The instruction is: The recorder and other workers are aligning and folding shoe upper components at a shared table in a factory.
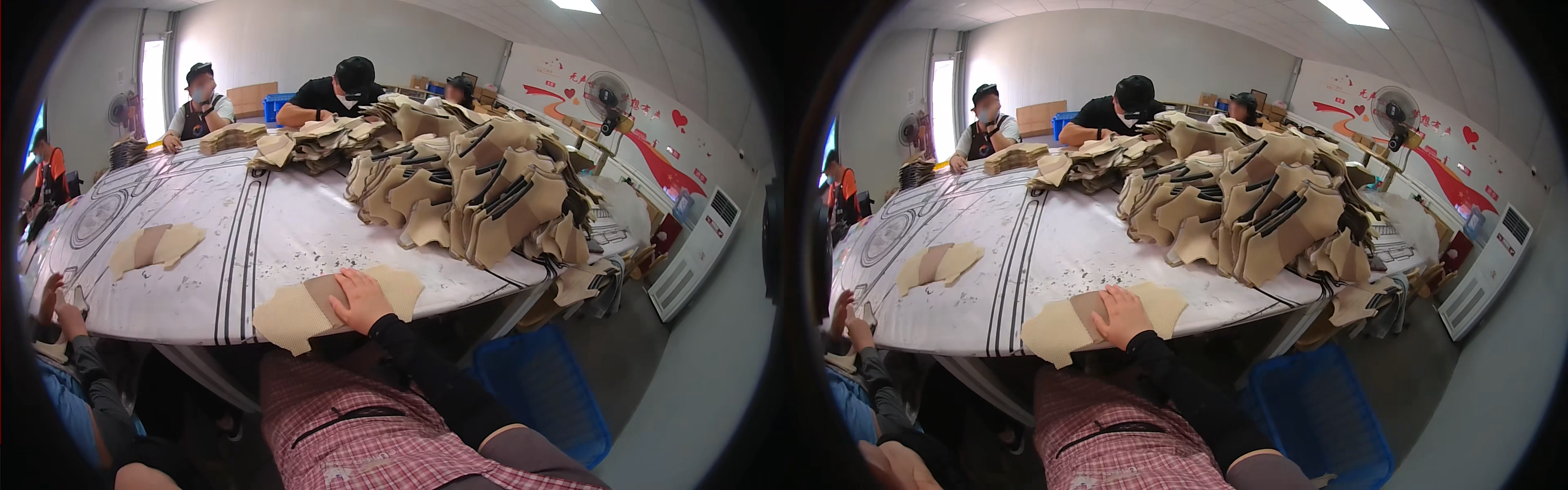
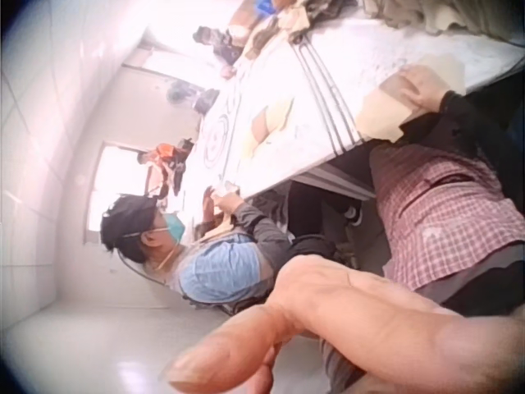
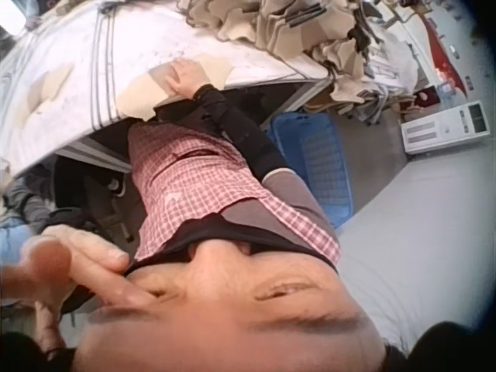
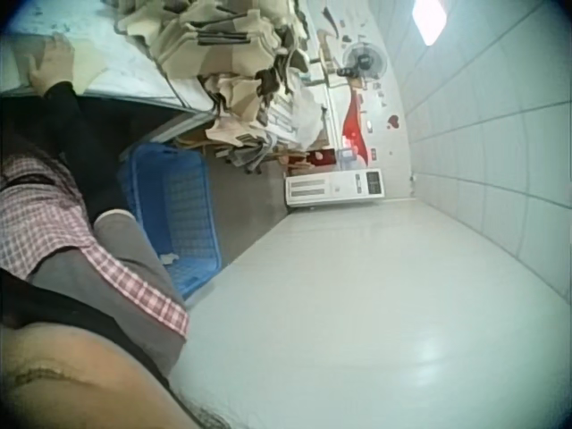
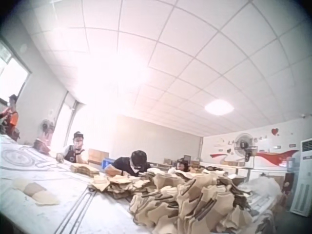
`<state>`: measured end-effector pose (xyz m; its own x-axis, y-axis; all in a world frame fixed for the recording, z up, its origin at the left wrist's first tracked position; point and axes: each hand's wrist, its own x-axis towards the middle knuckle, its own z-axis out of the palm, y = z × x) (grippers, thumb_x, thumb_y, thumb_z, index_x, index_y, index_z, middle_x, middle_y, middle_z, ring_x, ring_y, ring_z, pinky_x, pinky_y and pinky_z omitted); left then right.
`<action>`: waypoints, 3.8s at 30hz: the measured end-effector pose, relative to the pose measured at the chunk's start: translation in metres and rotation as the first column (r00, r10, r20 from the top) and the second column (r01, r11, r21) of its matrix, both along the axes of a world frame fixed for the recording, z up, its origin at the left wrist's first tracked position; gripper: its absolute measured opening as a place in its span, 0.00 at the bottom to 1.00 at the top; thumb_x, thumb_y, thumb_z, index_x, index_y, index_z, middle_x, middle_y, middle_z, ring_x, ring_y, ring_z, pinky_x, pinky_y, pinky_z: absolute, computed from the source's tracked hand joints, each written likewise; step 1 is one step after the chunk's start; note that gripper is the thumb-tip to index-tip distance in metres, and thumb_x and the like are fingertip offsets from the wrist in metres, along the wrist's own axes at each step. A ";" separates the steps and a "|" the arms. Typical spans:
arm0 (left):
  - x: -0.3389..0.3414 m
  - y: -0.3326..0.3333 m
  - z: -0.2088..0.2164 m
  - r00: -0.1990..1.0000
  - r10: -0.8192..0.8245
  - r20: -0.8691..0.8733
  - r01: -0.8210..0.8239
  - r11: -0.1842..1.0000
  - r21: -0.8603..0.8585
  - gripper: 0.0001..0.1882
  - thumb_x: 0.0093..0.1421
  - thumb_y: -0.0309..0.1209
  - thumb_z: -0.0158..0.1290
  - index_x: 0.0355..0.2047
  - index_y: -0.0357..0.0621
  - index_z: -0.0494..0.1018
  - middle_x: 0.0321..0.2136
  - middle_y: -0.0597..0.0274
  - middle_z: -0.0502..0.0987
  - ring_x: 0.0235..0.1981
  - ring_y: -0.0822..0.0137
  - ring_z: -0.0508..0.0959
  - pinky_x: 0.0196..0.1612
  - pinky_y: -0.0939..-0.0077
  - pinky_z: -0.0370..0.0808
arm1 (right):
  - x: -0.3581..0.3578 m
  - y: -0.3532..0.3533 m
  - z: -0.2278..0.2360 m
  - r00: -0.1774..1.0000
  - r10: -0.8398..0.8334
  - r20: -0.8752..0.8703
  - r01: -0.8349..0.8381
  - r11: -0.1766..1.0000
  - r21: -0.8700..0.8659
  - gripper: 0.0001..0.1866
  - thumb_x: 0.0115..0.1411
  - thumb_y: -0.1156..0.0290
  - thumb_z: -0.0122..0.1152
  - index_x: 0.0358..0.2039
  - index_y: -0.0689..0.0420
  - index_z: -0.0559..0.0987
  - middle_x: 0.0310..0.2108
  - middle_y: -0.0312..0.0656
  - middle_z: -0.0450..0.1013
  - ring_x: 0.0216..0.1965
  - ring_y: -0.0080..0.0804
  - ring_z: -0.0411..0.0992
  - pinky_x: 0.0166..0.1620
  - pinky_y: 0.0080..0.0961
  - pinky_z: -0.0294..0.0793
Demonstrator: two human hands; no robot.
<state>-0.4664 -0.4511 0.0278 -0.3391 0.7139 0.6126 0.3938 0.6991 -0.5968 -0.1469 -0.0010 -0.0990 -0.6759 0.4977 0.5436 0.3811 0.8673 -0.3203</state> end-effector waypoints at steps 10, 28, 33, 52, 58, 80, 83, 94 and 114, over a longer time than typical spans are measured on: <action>-0.044 -0.011 -0.022 0.998 0.043 0.045 -0.045 0.998 0.043 0.23 0.68 0.36 0.50 0.57 0.33 0.65 0.54 0.40 0.73 0.52 0.49 0.77 0.53 0.67 0.75 | 0.002 -0.004 -0.011 0.997 0.029 0.065 -0.029 1.000 -0.007 0.30 0.63 0.53 0.57 0.58 0.62 0.72 0.62 0.52 0.67 0.64 0.49 0.63 0.67 0.42 0.58; -0.121 -0.042 -0.058 0.984 0.119 0.132 -0.134 0.984 0.115 0.19 0.67 0.34 0.50 0.54 0.33 0.67 0.53 0.41 0.73 0.51 0.48 0.77 0.53 0.64 0.74 | -0.028 -0.011 0.000 0.990 0.119 0.078 -0.122 0.992 0.037 0.31 0.64 0.53 0.54 0.60 0.62 0.71 0.62 0.52 0.67 0.65 0.48 0.62 0.68 0.42 0.57; -0.136 -0.046 -0.062 0.978 0.136 0.156 -0.157 0.978 0.134 0.18 0.67 0.33 0.50 0.53 0.34 0.68 0.53 0.41 0.73 0.51 0.48 0.77 0.54 0.63 0.74 | -0.036 -0.013 -0.008 0.991 0.127 0.048 -0.129 0.991 0.035 0.31 0.64 0.52 0.54 0.60 0.62 0.70 0.62 0.53 0.66 0.65 0.48 0.62 0.68 0.41 0.57; -0.180 -0.067 -0.070 0.946 0.203 0.253 -0.255 0.947 0.197 0.15 0.66 0.31 0.50 0.49 0.34 0.70 0.51 0.41 0.74 0.50 0.48 0.77 0.54 0.60 0.73 | -0.041 -0.022 -0.014 0.988 0.147 0.044 -0.147 0.989 0.010 0.30 0.64 0.53 0.55 0.60 0.61 0.71 0.62 0.51 0.66 0.65 0.47 0.62 0.68 0.41 0.57; -0.195 -0.079 -0.073 0.932 0.226 0.283 -0.291 0.932 0.215 0.14 0.66 0.30 0.50 0.48 0.34 0.71 0.51 0.41 0.74 0.49 0.47 0.77 0.54 0.59 0.73 | -0.039 -0.018 -0.008 0.991 0.128 0.048 -0.129 0.991 0.023 0.31 0.64 0.52 0.55 0.60 0.62 0.71 0.62 0.52 0.66 0.65 0.48 0.61 0.68 0.41 0.56; -0.217 -0.108 -0.095 0.984 0.010 0.178 -0.095 0.874 0.477 0.18 0.65 0.35 0.52 0.48 0.32 0.71 0.51 0.40 0.72 0.49 0.45 0.74 0.55 0.59 0.70 | -0.050 -0.015 0.006 0.986 0.160 0.035 -0.162 0.986 0.045 0.30 0.64 0.53 0.55 0.59 0.62 0.71 0.62 0.52 0.66 0.66 0.47 0.61 0.68 0.41 0.56; -0.208 -0.112 -0.095 0.970 -0.028 0.240 -0.115 0.820 0.560 0.20 0.65 0.36 0.52 0.49 0.31 0.70 0.51 0.41 0.72 0.49 0.47 0.73 0.55 0.62 0.70 | -0.037 -0.012 0.014 0.990 0.134 0.048 -0.135 0.990 0.039 0.30 0.65 0.53 0.54 0.59 0.62 0.71 0.62 0.52 0.67 0.65 0.47 0.61 0.68 0.41 0.57; -0.183 -0.105 -0.089 0.884 -0.246 0.399 -0.201 0.570 0.797 0.26 0.67 0.41 0.52 0.55 0.30 0.67 0.52 0.47 0.72 0.48 0.55 0.70 0.53 0.73 0.69 | -0.041 -0.013 0.003 0.984 0.161 0.072 -0.164 0.985 0.046 0.30 0.64 0.53 0.54 0.59 0.63 0.71 0.62 0.53 0.67 0.65 0.47 0.61 0.68 0.41 0.56; 0.079 -0.020 -0.010 0.729 -0.506 0.461 -0.405 0.224 0.886 0.32 0.69 0.45 0.51 0.61 0.28 0.63 0.51 0.53 0.72 0.48 0.63 0.67 0.51 0.84 0.68 | -0.037 -0.014 0.007 0.988 0.149 0.036 -0.149 0.989 0.008 0.30 0.64 0.53 0.55 0.58 0.63 0.72 0.61 0.53 0.67 0.65 0.47 0.62 0.68 0.41 0.56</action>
<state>-0.3878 -0.4709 0.0179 -0.8745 -0.1787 0.4510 0.3332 0.4543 0.8262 -0.1836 -0.0148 -0.0921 -0.7607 0.3846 0.5229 0.2585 0.9184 -0.2994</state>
